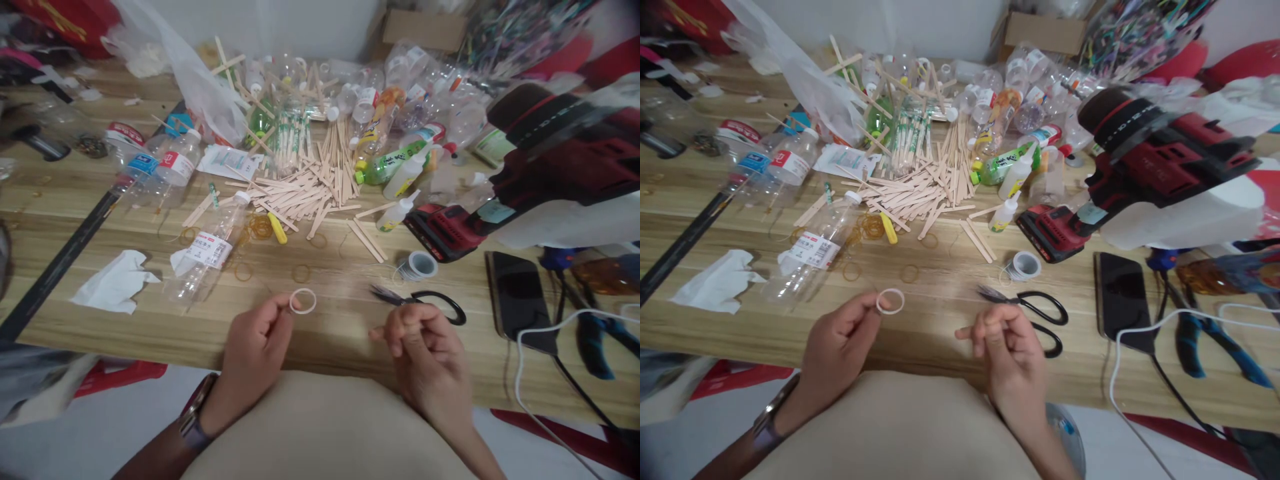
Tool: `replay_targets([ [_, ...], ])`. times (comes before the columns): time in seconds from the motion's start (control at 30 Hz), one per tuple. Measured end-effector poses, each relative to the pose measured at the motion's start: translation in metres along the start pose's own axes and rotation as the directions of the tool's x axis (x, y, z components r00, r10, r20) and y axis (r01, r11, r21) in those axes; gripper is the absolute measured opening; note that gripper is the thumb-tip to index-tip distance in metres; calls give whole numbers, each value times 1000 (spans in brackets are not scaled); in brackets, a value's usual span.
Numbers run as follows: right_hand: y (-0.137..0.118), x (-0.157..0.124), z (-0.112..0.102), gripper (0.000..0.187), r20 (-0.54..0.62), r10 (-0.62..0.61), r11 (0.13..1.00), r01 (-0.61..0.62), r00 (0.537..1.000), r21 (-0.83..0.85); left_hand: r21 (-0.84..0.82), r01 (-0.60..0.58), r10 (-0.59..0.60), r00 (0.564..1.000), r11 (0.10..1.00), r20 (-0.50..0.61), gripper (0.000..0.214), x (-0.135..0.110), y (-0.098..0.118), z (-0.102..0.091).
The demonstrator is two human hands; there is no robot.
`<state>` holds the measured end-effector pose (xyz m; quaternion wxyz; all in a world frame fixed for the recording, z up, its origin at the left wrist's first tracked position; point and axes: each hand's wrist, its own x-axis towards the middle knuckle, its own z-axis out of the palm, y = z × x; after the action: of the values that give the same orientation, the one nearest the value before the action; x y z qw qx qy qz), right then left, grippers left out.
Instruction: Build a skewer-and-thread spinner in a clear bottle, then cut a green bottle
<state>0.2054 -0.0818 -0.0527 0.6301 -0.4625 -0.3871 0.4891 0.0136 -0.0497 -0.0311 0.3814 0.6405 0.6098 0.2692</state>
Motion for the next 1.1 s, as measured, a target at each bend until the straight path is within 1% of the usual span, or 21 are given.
replay_targets([
  [0.03,-3,1,-3,9,7,-6,1000,6,1000,-15,-7,9,-9,1000,1000,13,27,1,0,0],
  [0.1,-9,3,-4,9,69,2,998,3,998,-65,-46,-9,13,995,999,96,26,6,1,2],
  [0.13,-11,6,-3,9,98,3,994,7,995,-105,-76,-6,16,991,997,134,27,9,2,4],
  [0.2,-11,11,1,10,109,-10,975,33,994,-219,-129,27,-6,986,991,166,27,14,4,8],
  [0.3,-8,18,4,8,122,-30,904,79,992,-420,-164,80,-50,983,983,178,28,19,3,11],
  [0.4,-4,22,5,4,216,-58,805,174,975,-568,-209,150,-106,972,966,208,28,22,1,12],
  [0.47,-3,24,4,6,307,-118,728,293,944,-621,-248,199,-138,960,948,243,29,23,1,12],
  [0.5,-2,25,4,7,359,-155,686,362,920,-631,-263,213,-144,955,941,259,29,23,1,12],
  [0.57,-1,27,4,11,472,-219,592,500,854,-632,-288,218,-138,951,933,275,28,24,1,13],
  [0.63,0,29,4,13,574,-266,478,623,775,-619,-317,207,-116,952,925,284,27,25,1,14],
  [0.7,3,31,4,14,638,-294,372,700,712,-609,-347,197,-93,951,917,295,26,26,2,15],
  [0.77,5,32,5,14,667,-321,292,740,672,-606,-366,191,-79,950,911,301,24,26,3,15],
  [0.8,7,32,5,14,673,-337,265,752,658,-603,-372,189,-75,951,909,300,24,26,4,15],
  [0.9,10,34,6,13,680,-389,219,780,621,-587,-381,189,-70,950,905,305,23,25,4,15],
  [1.0,12,35,7,14,667,-416,240,782,619,-575,-385,196,-69,945,902,319,22,25,4,15],
  [1.1,12,35,8,15,673,-415,258,789,612,-558,-392,204,-74,944,897,322,22,27,4,16],
])
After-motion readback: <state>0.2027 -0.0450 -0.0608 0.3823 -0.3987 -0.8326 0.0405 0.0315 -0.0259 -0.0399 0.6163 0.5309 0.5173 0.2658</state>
